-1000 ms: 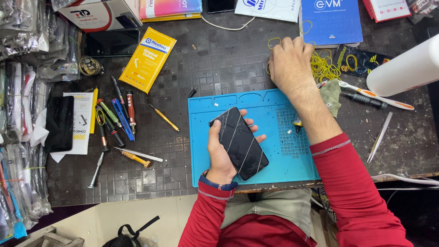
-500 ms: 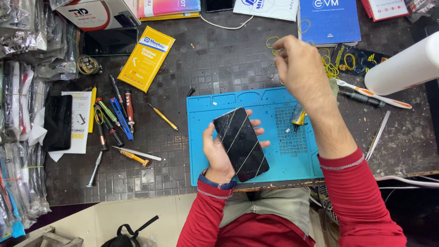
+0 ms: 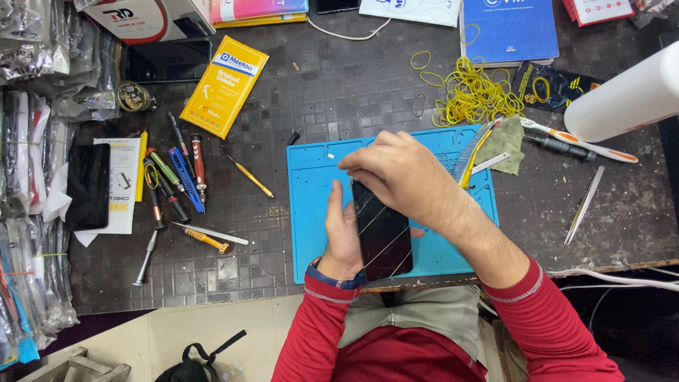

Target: The person secures a smartphone with rubber bands, applies adhesive to the edges, and uses a metal tool to pry and clean the device's seams. They then use a toothbrush to scrub the phone's surface and edges.

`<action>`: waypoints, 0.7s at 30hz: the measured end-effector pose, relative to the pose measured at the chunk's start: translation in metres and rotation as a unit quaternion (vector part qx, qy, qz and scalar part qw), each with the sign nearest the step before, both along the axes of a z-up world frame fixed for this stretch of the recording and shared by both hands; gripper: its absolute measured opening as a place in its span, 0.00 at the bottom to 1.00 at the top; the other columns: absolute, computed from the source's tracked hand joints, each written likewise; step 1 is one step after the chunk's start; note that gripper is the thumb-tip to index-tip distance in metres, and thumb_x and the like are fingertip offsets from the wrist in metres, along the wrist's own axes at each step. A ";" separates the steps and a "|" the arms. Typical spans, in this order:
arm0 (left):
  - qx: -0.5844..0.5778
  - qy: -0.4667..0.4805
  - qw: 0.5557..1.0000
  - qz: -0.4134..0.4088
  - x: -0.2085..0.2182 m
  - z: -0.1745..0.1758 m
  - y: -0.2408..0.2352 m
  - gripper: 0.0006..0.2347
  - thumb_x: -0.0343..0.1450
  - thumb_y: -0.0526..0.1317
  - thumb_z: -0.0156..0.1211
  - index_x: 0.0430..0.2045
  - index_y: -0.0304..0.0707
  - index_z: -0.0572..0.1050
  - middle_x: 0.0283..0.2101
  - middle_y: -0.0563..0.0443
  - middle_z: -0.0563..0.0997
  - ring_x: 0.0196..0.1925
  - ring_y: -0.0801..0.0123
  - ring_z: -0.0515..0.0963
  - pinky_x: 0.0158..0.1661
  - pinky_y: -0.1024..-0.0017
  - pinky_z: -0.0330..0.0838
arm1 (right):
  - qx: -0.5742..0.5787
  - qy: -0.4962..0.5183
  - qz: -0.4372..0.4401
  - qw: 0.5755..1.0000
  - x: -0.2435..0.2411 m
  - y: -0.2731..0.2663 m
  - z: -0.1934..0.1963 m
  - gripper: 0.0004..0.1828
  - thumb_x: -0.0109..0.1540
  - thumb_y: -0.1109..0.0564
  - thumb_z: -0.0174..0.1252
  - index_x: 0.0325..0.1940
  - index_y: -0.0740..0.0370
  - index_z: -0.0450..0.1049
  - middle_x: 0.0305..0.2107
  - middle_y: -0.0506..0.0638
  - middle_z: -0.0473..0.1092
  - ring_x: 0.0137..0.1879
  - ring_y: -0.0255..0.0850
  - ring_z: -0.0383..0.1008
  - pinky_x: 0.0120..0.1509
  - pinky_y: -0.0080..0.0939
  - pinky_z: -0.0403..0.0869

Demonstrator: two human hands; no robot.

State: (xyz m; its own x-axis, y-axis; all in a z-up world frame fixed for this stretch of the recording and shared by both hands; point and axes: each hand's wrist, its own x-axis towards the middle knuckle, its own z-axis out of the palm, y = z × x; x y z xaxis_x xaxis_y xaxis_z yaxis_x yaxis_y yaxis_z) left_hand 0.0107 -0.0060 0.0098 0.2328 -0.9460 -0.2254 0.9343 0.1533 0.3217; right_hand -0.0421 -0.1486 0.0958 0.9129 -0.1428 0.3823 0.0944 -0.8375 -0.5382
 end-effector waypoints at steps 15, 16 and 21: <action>0.070 -0.073 0.990 0.102 0.001 -0.012 -0.003 0.31 0.83 0.58 0.31 0.63 0.23 0.67 0.58 0.38 0.78 0.59 0.56 0.80 0.60 0.60 0.76 | -0.050 0.019 0.032 0.998 -0.034 0.004 0.014 0.09 0.54 0.61 0.66 0.37 0.58 0.75 0.47 0.53 0.71 0.52 0.52 0.70 0.55 0.51 0.69; 0.061 -0.069 0.990 0.106 0.002 -0.011 -0.002 0.32 0.82 0.59 0.29 0.62 0.24 0.67 0.55 0.38 0.79 0.56 0.55 0.80 0.57 0.58 0.76 | -0.049 0.021 0.038 0.998 -0.041 0.003 0.015 0.10 0.51 0.61 0.66 0.35 0.59 0.75 0.48 0.55 0.70 0.52 0.54 0.69 0.55 0.52 0.69; 0.050 0.008 0.986 0.156 0.009 -0.004 -0.004 0.34 0.77 0.65 0.23 0.58 0.34 0.68 0.44 0.46 0.79 0.43 0.61 0.80 0.45 0.46 0.78 | 0.082 -0.068 0.031 0.994 -0.097 -0.007 0.001 0.06 0.47 0.59 0.59 0.22 0.58 0.67 0.42 0.56 0.71 0.52 0.57 0.72 0.62 0.57 0.68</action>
State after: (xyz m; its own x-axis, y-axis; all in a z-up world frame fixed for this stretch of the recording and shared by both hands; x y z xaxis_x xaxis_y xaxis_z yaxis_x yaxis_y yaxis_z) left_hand 0.0199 -0.0099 0.0054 0.5046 -0.8020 -0.3197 0.8520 0.4027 0.3346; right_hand -0.1387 -0.1560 0.0972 0.8633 -0.1574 0.4794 0.2249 -0.7304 -0.6449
